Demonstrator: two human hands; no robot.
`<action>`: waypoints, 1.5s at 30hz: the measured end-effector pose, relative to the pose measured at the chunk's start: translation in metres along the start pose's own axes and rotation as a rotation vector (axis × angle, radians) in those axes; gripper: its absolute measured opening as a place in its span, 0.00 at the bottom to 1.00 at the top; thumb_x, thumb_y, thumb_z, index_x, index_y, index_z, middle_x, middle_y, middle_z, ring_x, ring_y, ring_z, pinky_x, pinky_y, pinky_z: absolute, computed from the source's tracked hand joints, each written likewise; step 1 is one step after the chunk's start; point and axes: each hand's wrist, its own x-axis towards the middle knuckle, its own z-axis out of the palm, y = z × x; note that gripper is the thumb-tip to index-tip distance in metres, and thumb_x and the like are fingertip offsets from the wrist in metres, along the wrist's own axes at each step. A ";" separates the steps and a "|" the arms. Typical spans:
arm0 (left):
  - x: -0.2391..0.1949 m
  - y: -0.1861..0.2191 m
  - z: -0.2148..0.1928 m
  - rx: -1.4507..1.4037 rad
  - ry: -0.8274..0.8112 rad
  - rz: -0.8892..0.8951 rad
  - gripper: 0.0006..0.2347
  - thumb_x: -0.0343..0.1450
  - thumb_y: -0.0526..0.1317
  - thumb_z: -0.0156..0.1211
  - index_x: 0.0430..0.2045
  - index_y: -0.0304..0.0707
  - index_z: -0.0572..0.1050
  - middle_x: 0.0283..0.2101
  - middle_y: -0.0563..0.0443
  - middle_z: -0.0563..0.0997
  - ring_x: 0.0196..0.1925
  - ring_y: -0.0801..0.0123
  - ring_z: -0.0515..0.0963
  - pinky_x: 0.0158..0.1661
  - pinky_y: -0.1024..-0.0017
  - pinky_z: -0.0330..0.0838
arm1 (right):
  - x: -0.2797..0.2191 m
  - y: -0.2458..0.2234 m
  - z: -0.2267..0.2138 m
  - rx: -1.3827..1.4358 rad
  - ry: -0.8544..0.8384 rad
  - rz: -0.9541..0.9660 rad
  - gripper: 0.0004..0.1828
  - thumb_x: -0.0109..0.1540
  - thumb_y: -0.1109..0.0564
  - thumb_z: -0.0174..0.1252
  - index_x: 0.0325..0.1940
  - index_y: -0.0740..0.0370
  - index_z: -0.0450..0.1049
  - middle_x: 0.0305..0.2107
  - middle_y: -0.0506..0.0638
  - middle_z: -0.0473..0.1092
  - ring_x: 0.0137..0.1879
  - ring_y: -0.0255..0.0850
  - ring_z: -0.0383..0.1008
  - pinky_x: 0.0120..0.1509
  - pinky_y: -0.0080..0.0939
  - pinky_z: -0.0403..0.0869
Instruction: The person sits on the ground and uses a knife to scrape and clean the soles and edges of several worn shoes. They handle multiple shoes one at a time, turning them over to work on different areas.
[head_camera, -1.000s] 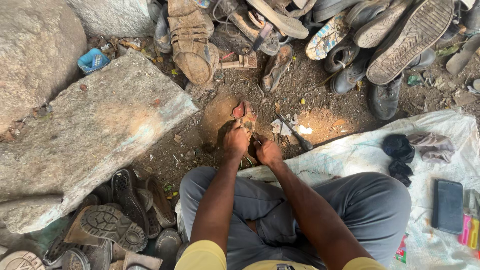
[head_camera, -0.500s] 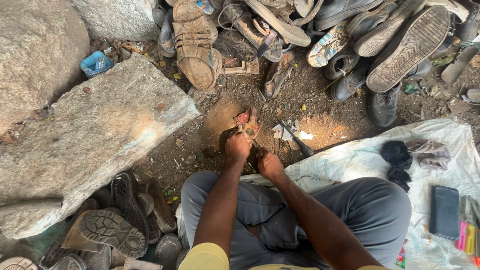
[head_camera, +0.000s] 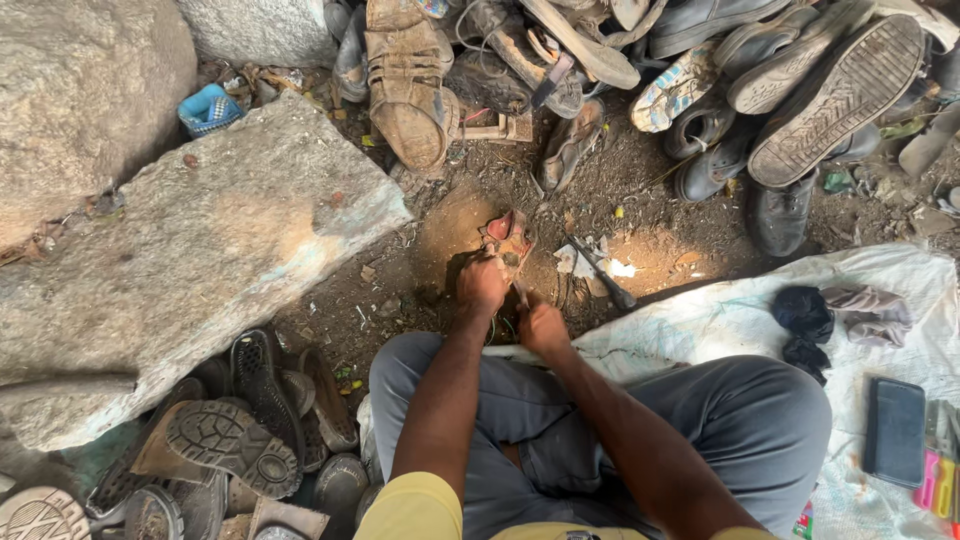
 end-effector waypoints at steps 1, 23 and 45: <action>-0.004 0.001 -0.003 -0.031 0.065 0.016 0.08 0.73 0.33 0.54 0.40 0.33 0.81 0.43 0.35 0.83 0.43 0.48 0.85 0.44 0.56 0.80 | -0.007 0.004 -0.001 0.012 -0.043 0.062 0.18 0.67 0.51 0.48 0.57 0.63 0.71 0.33 0.70 0.76 0.40 0.66 0.79 0.46 0.60 0.77; -0.019 0.005 -0.026 -0.207 0.084 0.031 0.13 0.69 0.53 0.66 0.39 0.49 0.81 0.41 0.36 0.83 0.44 0.39 0.81 0.46 0.47 0.74 | 0.032 0.015 0.016 -0.084 0.074 -0.138 0.16 0.67 0.50 0.53 0.51 0.63 0.72 0.32 0.72 0.75 0.44 0.68 0.77 0.48 0.62 0.77; 0.000 0.002 -0.014 -0.316 0.157 -0.193 0.09 0.74 0.43 0.61 0.44 0.41 0.78 0.39 0.34 0.83 0.42 0.46 0.82 0.43 0.53 0.77 | -0.013 0.045 0.031 -0.265 -0.116 -0.126 0.19 0.66 0.50 0.49 0.45 0.70 0.73 0.31 0.73 0.75 0.41 0.66 0.79 0.45 0.61 0.78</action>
